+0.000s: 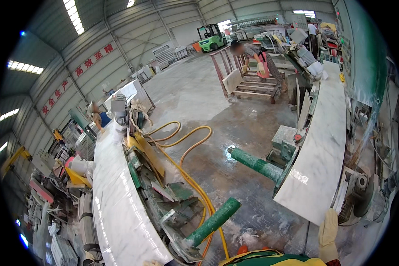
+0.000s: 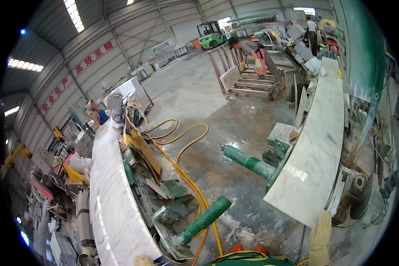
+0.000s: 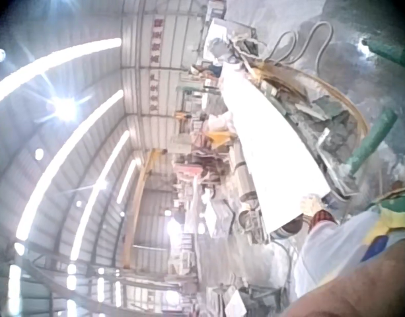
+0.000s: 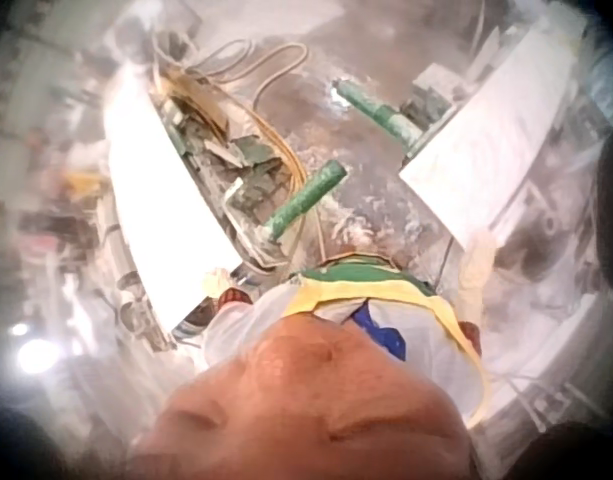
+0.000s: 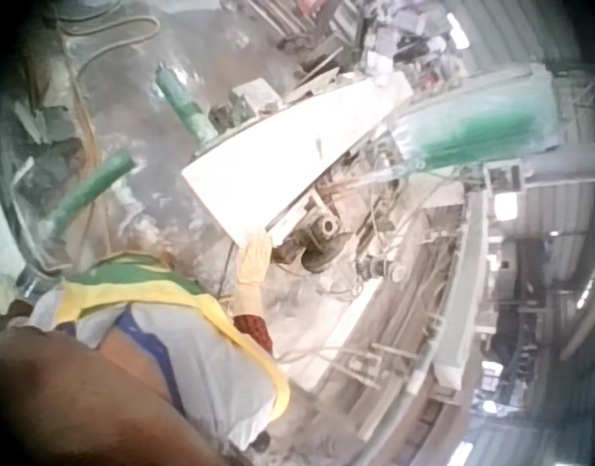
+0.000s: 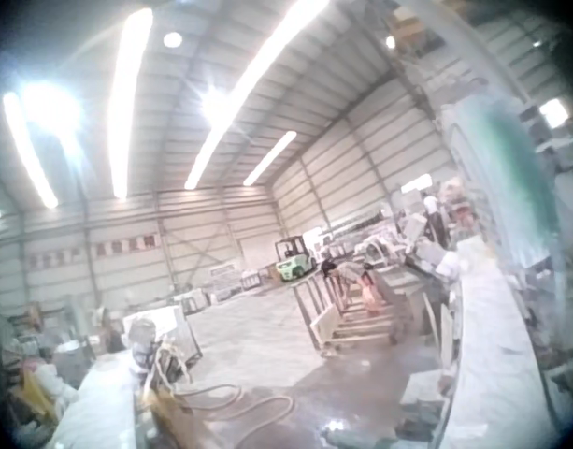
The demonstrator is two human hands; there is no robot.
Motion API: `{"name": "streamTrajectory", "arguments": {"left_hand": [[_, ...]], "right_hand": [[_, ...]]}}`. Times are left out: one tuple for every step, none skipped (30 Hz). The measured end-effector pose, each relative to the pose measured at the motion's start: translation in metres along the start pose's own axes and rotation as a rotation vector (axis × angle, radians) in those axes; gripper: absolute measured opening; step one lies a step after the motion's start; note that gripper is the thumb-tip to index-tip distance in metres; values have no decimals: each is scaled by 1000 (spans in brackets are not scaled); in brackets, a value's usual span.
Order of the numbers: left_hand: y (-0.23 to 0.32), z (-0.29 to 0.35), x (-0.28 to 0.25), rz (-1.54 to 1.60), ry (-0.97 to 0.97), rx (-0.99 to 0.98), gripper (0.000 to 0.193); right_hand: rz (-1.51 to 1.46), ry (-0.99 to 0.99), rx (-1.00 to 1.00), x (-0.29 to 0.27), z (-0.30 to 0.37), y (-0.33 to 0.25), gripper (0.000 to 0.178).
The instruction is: The person repeatedly picks up large white stone slabs from a conveyor, carries them to a nearby rack, and places them down. The cycle repeats with the person returning to the conveyor to retrieve another slab.
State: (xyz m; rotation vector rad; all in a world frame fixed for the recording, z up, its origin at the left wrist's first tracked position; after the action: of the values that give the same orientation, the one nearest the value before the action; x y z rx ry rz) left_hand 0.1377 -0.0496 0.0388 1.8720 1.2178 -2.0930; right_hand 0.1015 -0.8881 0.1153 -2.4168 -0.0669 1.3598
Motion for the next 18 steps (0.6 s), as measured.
{"name": "streamTrajectory", "arguments": {"left_hand": [[2,1,-14,32,-32,16,43],[13,8,-47,176,16,1,45],[25,18,-82,320,64,-18,47],[14,35,-104,442,109,-59,49],[-4,35,-73,481,69,-48,59],[-16,22,-42,406,-24,-194,63],[-13,29,-34,472,-123,-190,72],[-6,25,-35,511,-43,-159,74],[-6,24,-36,507,-31,-100,69],[-6,30,-43,497,-29,-100,66],[-1,42,-61,522,-15,-135,60],[-7,45,-57,499,-11,-110,54],[-11,49,-54,533,1,-125,49],[-17,53,-47,540,-42,-140,45],[-21,55,-23,452,135,-131,43],[-29,59,-22,499,153,-86,42],[-38,58,-28,542,186,-35,42],[-47,50,-44,539,109,-14,43]], "right_hand": [[-28,18,-35,4,-13,-15,48],[-76,6,-42,9,-23,-27,48],[-127,-6,-50,18,-35,-41,48],[-203,-36,-66,26,-46,-58,47],[-311,-70,-110,28,-59,-81,47],[-422,-106,-154,31,-69,-104,46],[-476,-122,-223,32,-74,-124,45],[-524,-127,-293,31,-80,-140,44],[-575,-135,-364,31,-82,-156,43],[-609,-150,-397,37,-84,-169,42],[-638,-173,-431,46,-80,-180,41],[-675,-210,-467,56,-73,-191,40],[-689,-221,-489,65,-67,-201,39],[-704,-251,-517,75,-59,-213,39],[-726,-262,-528,85,-48,-219,38],[-739,-293,-546,92,-41,-229,38],[-731,-345,-571,98,-33,-238,38],[-721,-374,-574,102,-24,-246,38]]}}
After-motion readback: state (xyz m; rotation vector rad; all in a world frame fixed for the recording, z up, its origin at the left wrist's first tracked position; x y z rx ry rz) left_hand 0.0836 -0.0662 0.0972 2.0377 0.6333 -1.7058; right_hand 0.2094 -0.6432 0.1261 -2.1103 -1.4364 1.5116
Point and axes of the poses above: each hand's wrist, its own z-axis away from the middle knuckle, its own x-axis out of the palm, y = z × x, the point moved 2 cm from there along -z, towards the middle knuckle, and after that the axes turned 8 degrees about -z, right-handed, at the moved point
